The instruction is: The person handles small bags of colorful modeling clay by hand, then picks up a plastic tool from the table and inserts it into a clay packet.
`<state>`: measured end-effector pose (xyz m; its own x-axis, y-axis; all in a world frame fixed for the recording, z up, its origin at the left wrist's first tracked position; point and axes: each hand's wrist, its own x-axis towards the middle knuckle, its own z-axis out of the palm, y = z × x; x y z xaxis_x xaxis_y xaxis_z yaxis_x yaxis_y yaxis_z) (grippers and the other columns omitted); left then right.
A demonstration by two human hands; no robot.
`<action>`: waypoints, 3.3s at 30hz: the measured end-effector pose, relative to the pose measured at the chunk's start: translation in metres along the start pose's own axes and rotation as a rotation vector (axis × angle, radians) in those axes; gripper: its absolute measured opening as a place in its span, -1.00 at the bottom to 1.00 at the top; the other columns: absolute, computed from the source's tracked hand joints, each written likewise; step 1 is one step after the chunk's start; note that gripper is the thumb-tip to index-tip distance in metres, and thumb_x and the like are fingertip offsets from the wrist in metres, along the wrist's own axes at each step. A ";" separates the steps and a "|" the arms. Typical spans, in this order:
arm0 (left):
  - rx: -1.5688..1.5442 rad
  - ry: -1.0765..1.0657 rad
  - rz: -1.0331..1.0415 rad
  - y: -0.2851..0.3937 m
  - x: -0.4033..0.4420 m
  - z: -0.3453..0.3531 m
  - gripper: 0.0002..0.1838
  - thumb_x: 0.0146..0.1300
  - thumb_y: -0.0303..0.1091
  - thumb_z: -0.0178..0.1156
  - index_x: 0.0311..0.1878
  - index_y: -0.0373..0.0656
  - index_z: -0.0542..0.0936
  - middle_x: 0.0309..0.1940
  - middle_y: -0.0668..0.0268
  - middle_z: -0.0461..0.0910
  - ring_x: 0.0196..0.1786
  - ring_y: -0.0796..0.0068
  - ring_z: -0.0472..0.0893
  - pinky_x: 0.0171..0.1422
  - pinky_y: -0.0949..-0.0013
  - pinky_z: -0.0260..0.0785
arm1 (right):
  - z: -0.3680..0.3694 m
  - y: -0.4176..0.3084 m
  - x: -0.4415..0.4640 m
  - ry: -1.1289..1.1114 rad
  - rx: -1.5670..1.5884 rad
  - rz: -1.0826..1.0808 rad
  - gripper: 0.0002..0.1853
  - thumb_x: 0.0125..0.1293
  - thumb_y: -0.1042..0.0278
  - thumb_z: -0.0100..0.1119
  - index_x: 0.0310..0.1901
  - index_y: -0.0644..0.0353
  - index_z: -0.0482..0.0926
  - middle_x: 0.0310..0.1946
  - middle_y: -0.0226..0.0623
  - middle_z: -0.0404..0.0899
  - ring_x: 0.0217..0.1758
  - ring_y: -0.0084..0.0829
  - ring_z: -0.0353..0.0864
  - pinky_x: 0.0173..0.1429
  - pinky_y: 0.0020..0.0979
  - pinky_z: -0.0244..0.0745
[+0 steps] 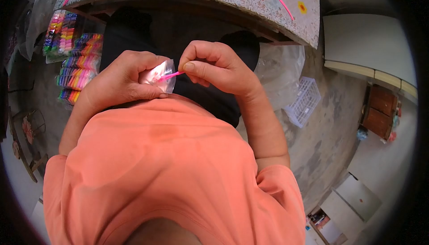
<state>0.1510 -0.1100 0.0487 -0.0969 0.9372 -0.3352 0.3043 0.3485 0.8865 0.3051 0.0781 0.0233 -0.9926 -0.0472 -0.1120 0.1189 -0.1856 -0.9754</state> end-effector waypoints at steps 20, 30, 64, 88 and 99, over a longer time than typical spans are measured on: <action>-0.015 0.015 0.136 -0.005 -0.001 0.001 -0.45 -0.07 -0.43 0.45 0.07 -0.28 0.57 -0.34 0.19 0.59 -0.31 0.41 0.56 -0.22 0.42 0.38 | 0.010 0.015 -0.006 0.046 0.355 0.078 -0.86 0.41 0.34 0.10 -0.24 0.24 0.51 -0.54 -0.47 0.44 -0.55 -0.69 0.34 -0.52 -0.63 0.23; -0.024 0.042 0.172 -0.010 0.000 0.003 -0.45 -0.07 -0.43 0.45 0.08 -0.28 0.57 -0.32 0.17 0.61 -0.29 0.34 0.58 -0.20 0.38 0.40 | 0.013 0.024 -0.007 0.060 0.473 0.051 -0.86 0.43 0.35 0.08 -0.21 0.26 0.50 -0.54 -0.43 0.44 -0.57 -0.66 0.33 -0.53 -0.62 0.23; -0.032 0.049 0.176 -0.010 0.001 0.004 -0.47 -0.07 -0.45 0.47 0.06 -0.27 0.58 -0.33 0.19 0.61 -0.29 0.41 0.57 -0.21 0.41 0.38 | 0.022 0.037 -0.015 0.136 0.714 0.024 -0.84 0.43 0.33 0.07 -0.23 0.25 0.46 -0.54 -0.42 0.40 -0.58 -0.64 0.31 -0.54 -0.61 0.24; -0.007 0.129 0.248 -0.012 0.001 0.004 -0.50 -0.05 -0.46 0.44 0.03 -0.26 0.59 -0.34 0.24 0.58 -0.31 0.42 0.55 -0.23 0.40 0.37 | 0.023 0.039 -0.020 0.195 0.697 -0.008 -0.86 0.44 0.34 0.06 -0.19 0.24 0.48 -0.53 -0.42 0.41 -0.54 -0.63 0.33 -0.51 -0.60 0.25; 0.112 0.203 0.269 -0.011 0.000 0.006 -0.49 -0.04 -0.50 0.41 0.07 -0.22 0.57 -0.32 0.23 0.57 -0.31 0.39 0.56 -0.25 0.43 0.37 | 0.026 0.015 -0.024 0.275 0.303 -0.065 -0.89 0.45 0.40 0.05 -0.18 0.25 0.48 -0.52 -0.43 0.46 -0.53 -0.67 0.36 -0.48 -0.62 0.27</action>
<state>0.1537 -0.1140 0.0375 -0.1815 0.9833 -0.0141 0.4459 0.0951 0.8900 0.3313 0.0513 0.0162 -0.9632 0.2302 -0.1386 0.0172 -0.4621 -0.8867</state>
